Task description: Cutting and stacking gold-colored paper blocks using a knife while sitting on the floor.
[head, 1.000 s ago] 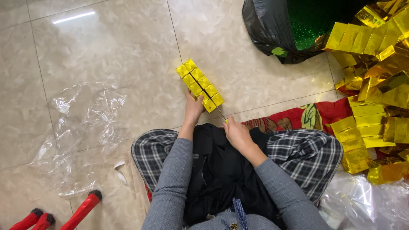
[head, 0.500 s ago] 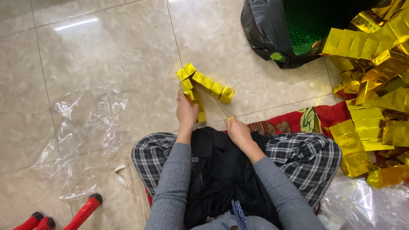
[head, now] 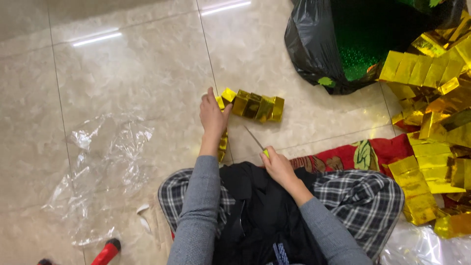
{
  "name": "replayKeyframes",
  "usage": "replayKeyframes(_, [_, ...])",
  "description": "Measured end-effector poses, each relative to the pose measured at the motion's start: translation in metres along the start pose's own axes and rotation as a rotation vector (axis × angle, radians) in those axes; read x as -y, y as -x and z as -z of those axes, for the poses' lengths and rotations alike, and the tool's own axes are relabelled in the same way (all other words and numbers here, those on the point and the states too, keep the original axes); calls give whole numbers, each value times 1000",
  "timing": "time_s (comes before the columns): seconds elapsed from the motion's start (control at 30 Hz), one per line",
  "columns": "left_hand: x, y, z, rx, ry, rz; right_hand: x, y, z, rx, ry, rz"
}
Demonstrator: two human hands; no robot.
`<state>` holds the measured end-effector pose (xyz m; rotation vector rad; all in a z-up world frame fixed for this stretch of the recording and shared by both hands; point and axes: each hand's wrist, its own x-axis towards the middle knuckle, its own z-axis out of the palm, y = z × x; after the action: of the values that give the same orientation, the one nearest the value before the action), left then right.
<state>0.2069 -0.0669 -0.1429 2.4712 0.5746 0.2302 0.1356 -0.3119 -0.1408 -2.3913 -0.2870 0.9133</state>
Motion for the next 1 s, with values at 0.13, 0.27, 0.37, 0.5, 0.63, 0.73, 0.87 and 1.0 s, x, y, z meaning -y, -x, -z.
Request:
replayKeyframes(0.13, [9, -7, -11, 63, 178, 91, 7, -8, -2, -19, -87, 14])
replayKeyframes(0.27, [-5, -1, 1, 183, 370, 174, 24, -29, -1, -93, -175, 39])
replayKeyframes(0.37, [-10, 2, 3, 208, 386, 196, 48, -47, -1, -148, -178, 74])
replayKeyframes(0.5, [-19, 7, 12, 199, 391, 171, 67, -83, -8, -163, -120, 112])
replayKeyframes(0.63, [-10, 5, 3, 181, 394, 179, 68, -96, -16, -178, -72, 93])
replayKeyframes(0.73, [-15, 6, 4, 180, 365, 168, 77, -97, -9, -137, -24, 103])
replayKeyframes(0.87, [-11, 6, 1, 155, 385, 171, 92, -99, 0, -131, -51, 129])
replayKeyframes(1.0, [-5, 12, -9, 150, 363, 143, 79, -99, -15, -98, -122, 92])
